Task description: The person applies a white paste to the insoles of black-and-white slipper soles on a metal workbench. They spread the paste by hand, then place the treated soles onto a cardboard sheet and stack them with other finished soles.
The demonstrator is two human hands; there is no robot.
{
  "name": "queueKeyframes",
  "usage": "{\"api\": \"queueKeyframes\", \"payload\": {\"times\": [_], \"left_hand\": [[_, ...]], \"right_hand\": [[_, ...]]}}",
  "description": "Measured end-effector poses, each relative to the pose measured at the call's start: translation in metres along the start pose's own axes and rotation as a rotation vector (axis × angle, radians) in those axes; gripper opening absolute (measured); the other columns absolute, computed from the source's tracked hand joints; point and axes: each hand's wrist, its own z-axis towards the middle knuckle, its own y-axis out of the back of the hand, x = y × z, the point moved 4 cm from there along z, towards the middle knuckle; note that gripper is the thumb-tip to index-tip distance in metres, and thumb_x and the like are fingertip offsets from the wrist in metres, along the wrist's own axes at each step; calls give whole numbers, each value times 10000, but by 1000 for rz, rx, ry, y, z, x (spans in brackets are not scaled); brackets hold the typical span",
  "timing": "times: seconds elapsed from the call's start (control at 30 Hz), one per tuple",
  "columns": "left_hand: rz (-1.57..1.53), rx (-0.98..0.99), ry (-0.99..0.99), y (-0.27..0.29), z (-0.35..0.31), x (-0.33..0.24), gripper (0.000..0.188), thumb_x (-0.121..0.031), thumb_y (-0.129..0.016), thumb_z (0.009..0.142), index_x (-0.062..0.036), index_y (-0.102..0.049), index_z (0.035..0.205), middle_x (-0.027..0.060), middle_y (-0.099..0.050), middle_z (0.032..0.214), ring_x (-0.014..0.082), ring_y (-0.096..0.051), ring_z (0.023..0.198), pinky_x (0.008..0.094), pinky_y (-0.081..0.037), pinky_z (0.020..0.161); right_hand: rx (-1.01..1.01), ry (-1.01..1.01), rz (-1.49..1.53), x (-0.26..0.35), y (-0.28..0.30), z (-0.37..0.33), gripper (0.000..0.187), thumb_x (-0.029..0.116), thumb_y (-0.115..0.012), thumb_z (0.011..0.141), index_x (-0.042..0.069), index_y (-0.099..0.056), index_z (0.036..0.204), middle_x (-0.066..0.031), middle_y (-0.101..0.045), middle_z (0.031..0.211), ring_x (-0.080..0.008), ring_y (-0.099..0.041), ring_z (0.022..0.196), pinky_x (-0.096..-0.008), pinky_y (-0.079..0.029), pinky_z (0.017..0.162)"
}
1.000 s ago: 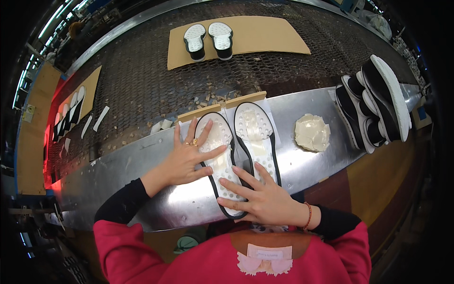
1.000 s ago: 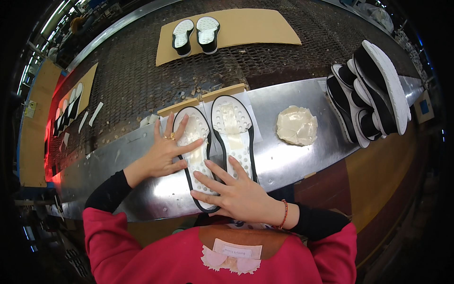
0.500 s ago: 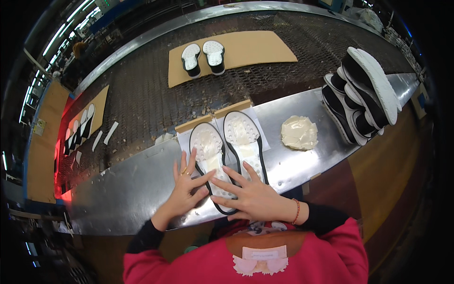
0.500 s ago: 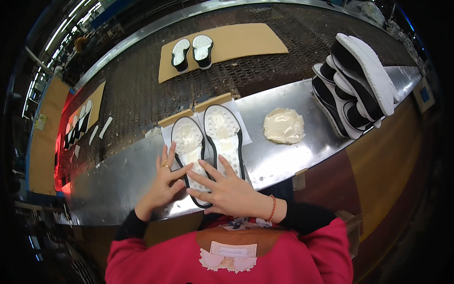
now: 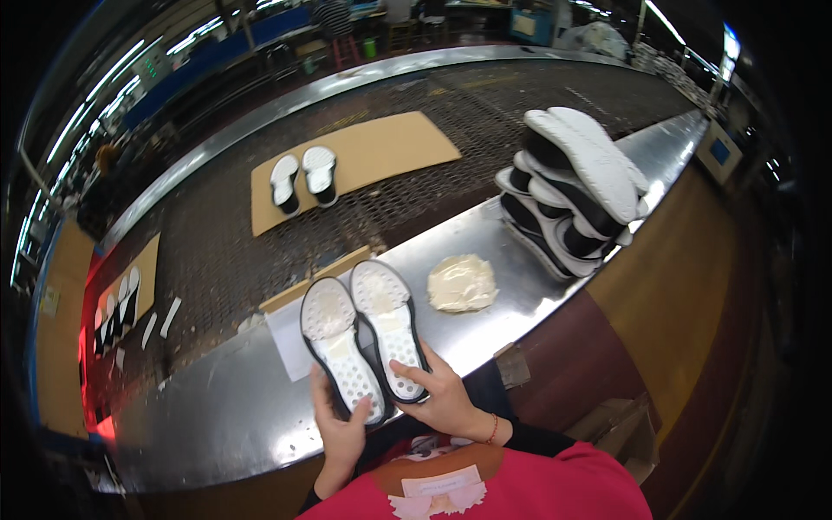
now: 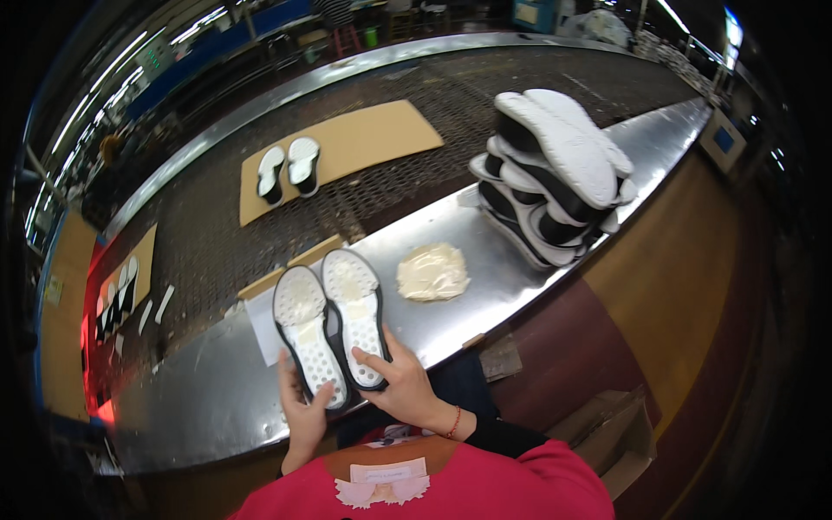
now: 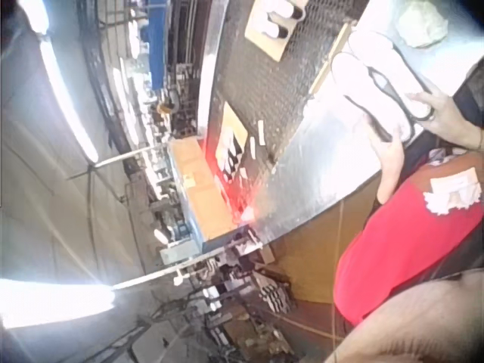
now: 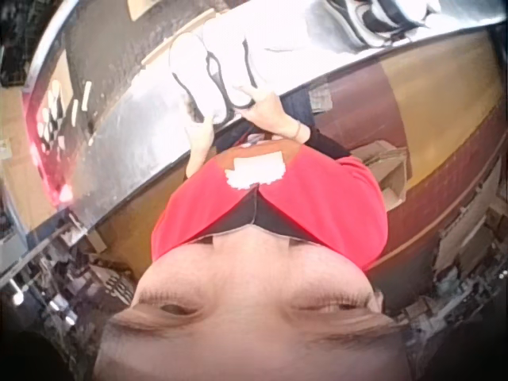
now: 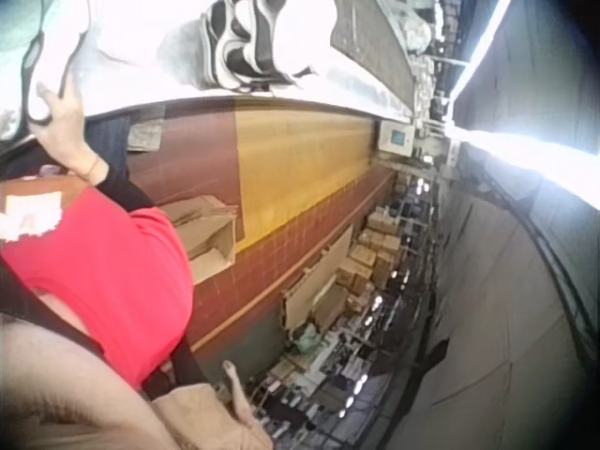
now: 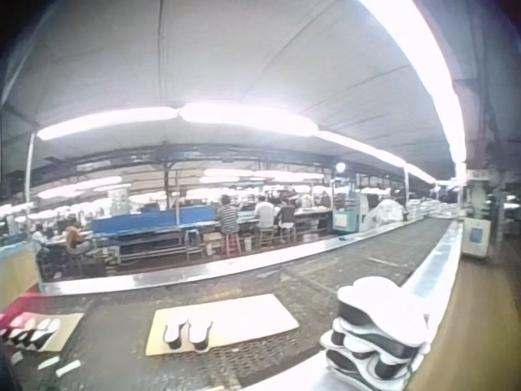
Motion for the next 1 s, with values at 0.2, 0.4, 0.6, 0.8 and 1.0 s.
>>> {"api": "queueKeyframes", "payload": {"times": [0.2, 0.4, 0.6, 0.8, 1.0], "left_hand": [[-171, -5, 180, 7, 40, -1, 748, 101, -648, 765, 58, -314, 1433, 146, -569, 1213, 217, -632, 1046, 313, -524, 889], [-178, 269, 151, -60, 55, -28, 623, 46, -683, 842, -15, -331, 1352, 186, -541, 1241, 243, -653, 1024, 321, -559, 845], [-282, 498, 104, -126, 28, -39, 562, 5, -643, 914, 5, -302, 1362, 122, -581, 1174, 149, -590, 1077, 253, -486, 890], [29, 593, -206, -153, 13, -56, 1037, -220, -786, 822, 45, -60, 1513, 228, -342, 1467, 279, -363, 1371, 373, -299, 1132], [-202, 693, -150, -192, 23, -79, 1063, -92, -750, 802, 42, 6, 1538, 213, -301, 1507, 275, -365, 1378, 372, -301, 1138]], "right_hand": [[-527, -23, 260, 16, 118, 35, 683, 92, -750, 763, -66, -382, 1317, -223, -613, 1076, -274, -666, 925, -354, -544, 825], [-435, -30, -75, 30, 187, 74, 378, 197, -763, 777, -16, -615, 1052, -159, -653, 746, -247, -670, 694, -335, -512, 623], [-438, 50, -240, 28, 169, 92, 324, 266, -761, 775, 5, -677, 947, -158, -648, 704, -259, -625, 591, -340, -472, 569], [-540, 8, -314, 17, 183, 98, 324, 291, -757, 779, 3, -677, 902, -161, -640, 664, -269, -606, 557, -355, -473, 557], [-550, -56, -42, 22, 218, 83, 489, 332, -705, 875, -39, -639, 1188, -218, -705, 902, -296, -698, 695, -396, -530, 628]]}}
